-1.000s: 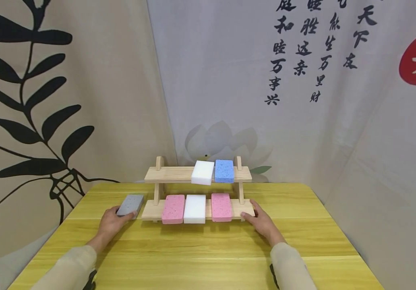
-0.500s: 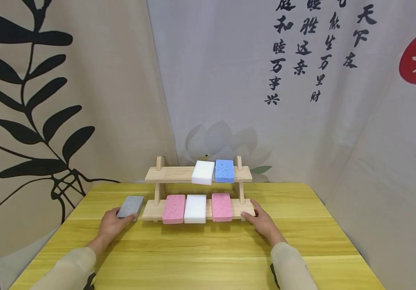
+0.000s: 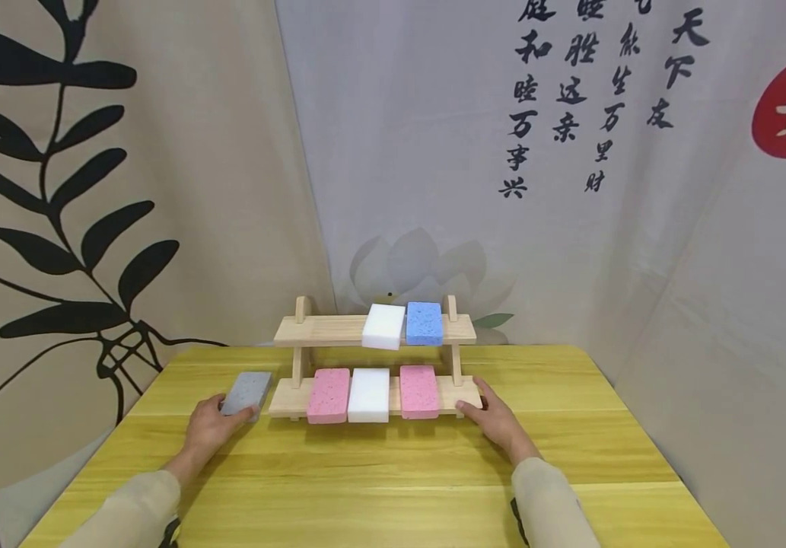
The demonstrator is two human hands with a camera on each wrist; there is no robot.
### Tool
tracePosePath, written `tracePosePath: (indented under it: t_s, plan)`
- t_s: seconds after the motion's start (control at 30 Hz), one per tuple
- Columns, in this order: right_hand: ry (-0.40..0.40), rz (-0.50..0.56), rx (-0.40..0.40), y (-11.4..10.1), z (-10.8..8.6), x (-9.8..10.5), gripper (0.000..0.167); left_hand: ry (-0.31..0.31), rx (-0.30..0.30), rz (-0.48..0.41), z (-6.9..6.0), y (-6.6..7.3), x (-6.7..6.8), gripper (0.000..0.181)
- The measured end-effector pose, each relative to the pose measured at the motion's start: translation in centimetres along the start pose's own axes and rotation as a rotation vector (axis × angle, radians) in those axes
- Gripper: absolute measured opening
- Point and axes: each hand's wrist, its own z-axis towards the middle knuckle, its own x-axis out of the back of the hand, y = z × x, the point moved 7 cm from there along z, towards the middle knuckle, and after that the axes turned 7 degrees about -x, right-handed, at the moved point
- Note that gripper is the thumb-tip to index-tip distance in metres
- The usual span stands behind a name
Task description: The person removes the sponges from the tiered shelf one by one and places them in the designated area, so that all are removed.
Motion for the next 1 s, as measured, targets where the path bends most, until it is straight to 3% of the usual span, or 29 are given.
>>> tracePosePath:
  t_s: [0.23,0.53,0.73,1.0]
  plan:
    - [0.006,-0.012,-0.009,0.0,-0.1,-0.1,0.088,-0.005,0.013,-0.039,-0.1,0.1,0.3,0.092]
    - [0.011,-0.029,-0.019,-0.1,0.2,0.0,0.089,0.062,0.005,-0.116,0.4,1.2,1.7,0.096]
    - [0.009,-0.026,-0.013,-0.2,0.3,0.0,0.091,0.136,-0.008,-0.196,0.8,3.7,2.9,0.093]
    - [0.003,-0.021,-0.030,-0.1,0.0,-0.1,0.089,0.187,-0.042,-0.289,1.5,7.4,3.0,0.090]
